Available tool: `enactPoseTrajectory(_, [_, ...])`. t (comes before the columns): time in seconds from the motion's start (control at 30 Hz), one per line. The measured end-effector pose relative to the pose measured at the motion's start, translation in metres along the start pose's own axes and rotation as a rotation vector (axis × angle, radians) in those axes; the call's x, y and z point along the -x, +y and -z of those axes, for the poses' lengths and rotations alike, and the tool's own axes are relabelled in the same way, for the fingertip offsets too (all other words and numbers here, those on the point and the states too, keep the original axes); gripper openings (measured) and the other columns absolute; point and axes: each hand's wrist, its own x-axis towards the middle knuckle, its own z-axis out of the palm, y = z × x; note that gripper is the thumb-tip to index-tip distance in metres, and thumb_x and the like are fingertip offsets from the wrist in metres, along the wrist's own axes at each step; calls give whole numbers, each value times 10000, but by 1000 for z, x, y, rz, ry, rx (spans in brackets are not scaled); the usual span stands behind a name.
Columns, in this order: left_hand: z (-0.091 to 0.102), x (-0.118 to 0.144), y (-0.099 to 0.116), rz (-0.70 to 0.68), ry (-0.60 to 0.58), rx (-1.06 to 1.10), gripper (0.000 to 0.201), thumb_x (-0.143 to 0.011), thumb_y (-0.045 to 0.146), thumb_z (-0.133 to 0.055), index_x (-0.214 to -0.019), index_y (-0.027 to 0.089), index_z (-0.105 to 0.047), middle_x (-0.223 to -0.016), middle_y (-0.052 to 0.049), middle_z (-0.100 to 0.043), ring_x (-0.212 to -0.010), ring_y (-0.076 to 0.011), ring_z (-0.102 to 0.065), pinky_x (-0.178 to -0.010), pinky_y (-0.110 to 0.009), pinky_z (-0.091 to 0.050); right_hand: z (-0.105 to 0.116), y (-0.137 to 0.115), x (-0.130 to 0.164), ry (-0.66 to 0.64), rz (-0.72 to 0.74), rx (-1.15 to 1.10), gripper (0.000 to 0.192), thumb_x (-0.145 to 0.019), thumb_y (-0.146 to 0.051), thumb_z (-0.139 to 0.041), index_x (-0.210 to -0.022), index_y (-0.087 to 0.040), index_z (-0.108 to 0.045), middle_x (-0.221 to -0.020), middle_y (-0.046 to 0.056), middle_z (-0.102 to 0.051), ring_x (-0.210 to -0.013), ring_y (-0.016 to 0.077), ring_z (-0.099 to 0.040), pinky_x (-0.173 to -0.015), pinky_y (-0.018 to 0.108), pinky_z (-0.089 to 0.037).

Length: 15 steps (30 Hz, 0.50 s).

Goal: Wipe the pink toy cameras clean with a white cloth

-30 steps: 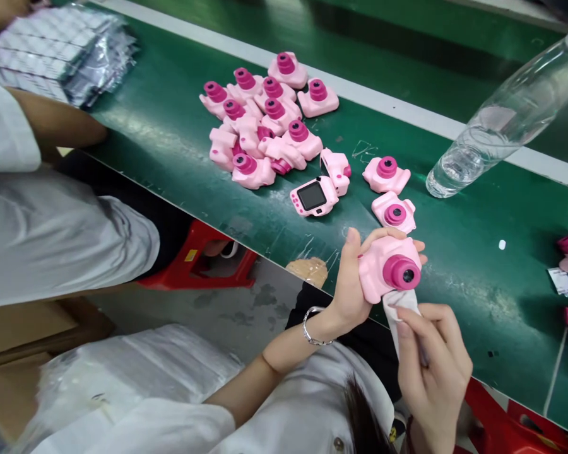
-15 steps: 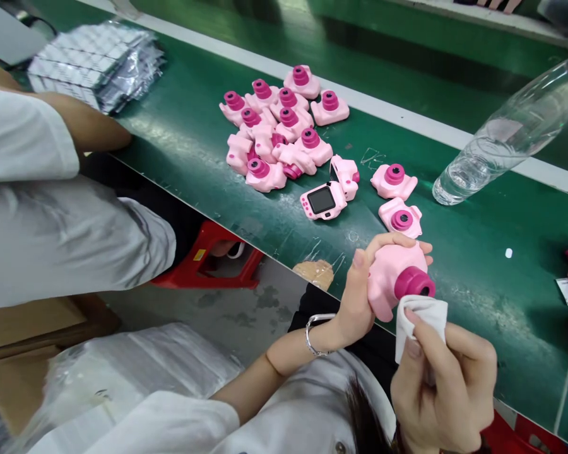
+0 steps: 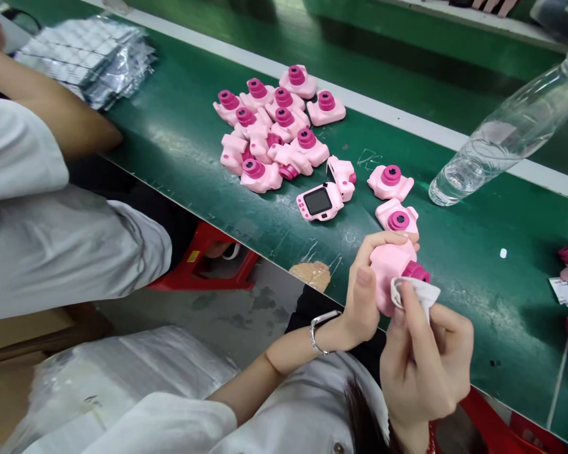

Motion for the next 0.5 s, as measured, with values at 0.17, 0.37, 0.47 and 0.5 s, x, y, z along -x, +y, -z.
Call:
enactPoseTrajectory(0.17, [3,-4,-2,-79,167,-25,625,-833,806,-576,-1058,236,-693,-1146,-80,-732,-1099,-273,-673,-1037,-405,-490,-2,-1,1,-172,68,60,336,-980,-69,-587,-1292,-163,-672,-935,33,-583,-739,77,-577,-585,197,-448])
enactPoseTrajectory(0.37, [-1,-13,19,203,83,241,603,-766,801,-661,-935,223,-667,-923,-59,-780,-958,-295,-755,-910,-434,-563,9,16,6,-122,-205,-254,187,-1005,-146,-557,-1067,-221,-717,-888,13,-593,-755,105,-576,-610,227,-454])
enactPoseTrajectory(0.47, [-3,-11,29,228,57,294,579,-766,764,-699,-939,211,-680,-951,-56,-788,-958,-292,-765,-891,-408,-567,11,22,13,49,-398,-388,175,-1003,-178,-545,-1026,-223,-712,-878,20,-600,-736,135,-590,-601,267,-446])
enactPoseTrajectory(0.5, [-3,-10,31,232,51,304,566,-775,749,-701,-945,210,-682,-969,-56,-789,-972,-295,-764,-897,-408,-566,12,23,15,68,-438,-415,175,-1005,-183,-536,-1033,-225,-704,-892,22,-596,-717,137,-586,-595,277,-444])
